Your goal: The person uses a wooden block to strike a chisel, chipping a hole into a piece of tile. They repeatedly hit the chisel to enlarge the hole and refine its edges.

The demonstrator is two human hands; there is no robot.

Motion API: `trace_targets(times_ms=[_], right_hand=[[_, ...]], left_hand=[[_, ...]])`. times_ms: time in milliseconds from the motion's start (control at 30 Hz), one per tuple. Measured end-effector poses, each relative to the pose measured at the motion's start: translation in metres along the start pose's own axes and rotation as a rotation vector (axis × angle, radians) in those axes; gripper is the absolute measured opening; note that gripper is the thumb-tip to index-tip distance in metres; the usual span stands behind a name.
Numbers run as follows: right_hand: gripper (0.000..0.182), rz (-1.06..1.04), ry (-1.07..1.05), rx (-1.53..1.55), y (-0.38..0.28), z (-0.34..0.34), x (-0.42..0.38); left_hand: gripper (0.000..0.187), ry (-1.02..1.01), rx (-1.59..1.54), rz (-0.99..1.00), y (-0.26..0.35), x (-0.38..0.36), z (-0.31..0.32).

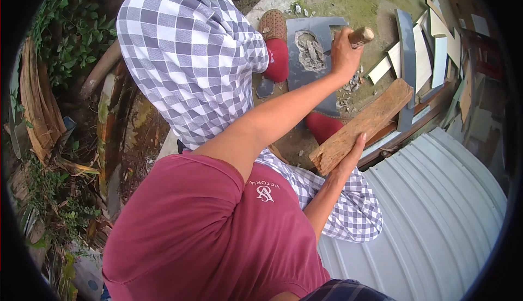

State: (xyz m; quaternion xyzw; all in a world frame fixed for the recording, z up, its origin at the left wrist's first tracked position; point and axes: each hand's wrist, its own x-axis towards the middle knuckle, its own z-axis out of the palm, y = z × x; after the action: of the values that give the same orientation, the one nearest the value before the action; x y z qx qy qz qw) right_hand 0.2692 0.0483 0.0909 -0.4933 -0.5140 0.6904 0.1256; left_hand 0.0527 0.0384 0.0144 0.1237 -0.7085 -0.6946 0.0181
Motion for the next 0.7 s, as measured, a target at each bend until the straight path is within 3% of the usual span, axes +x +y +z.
trace_targets(times_ms=[67,100,167,700], right_hand=[[0.060,-0.023,0.007,-0.007,0.002,-0.002,0.001],[0.060,-0.042,0.010,-0.008,0.002,-0.003,0.001],[0.060,-0.050,0.011,-0.017,0.003,-0.003,-0.001],[0.060,-0.052,0.002,-0.014,0.015,-0.009,0.006]], left_hand=[[0.033,-0.100,0.055,0.269,-0.011,-0.009,0.002],[0.033,-0.102,0.052,0.266,-0.014,-0.011,0.001],[0.042,-0.298,0.068,0.347,-0.019,-0.013,0.000],[0.044,-0.292,0.164,0.370,-0.036,-0.017,-0.006]])
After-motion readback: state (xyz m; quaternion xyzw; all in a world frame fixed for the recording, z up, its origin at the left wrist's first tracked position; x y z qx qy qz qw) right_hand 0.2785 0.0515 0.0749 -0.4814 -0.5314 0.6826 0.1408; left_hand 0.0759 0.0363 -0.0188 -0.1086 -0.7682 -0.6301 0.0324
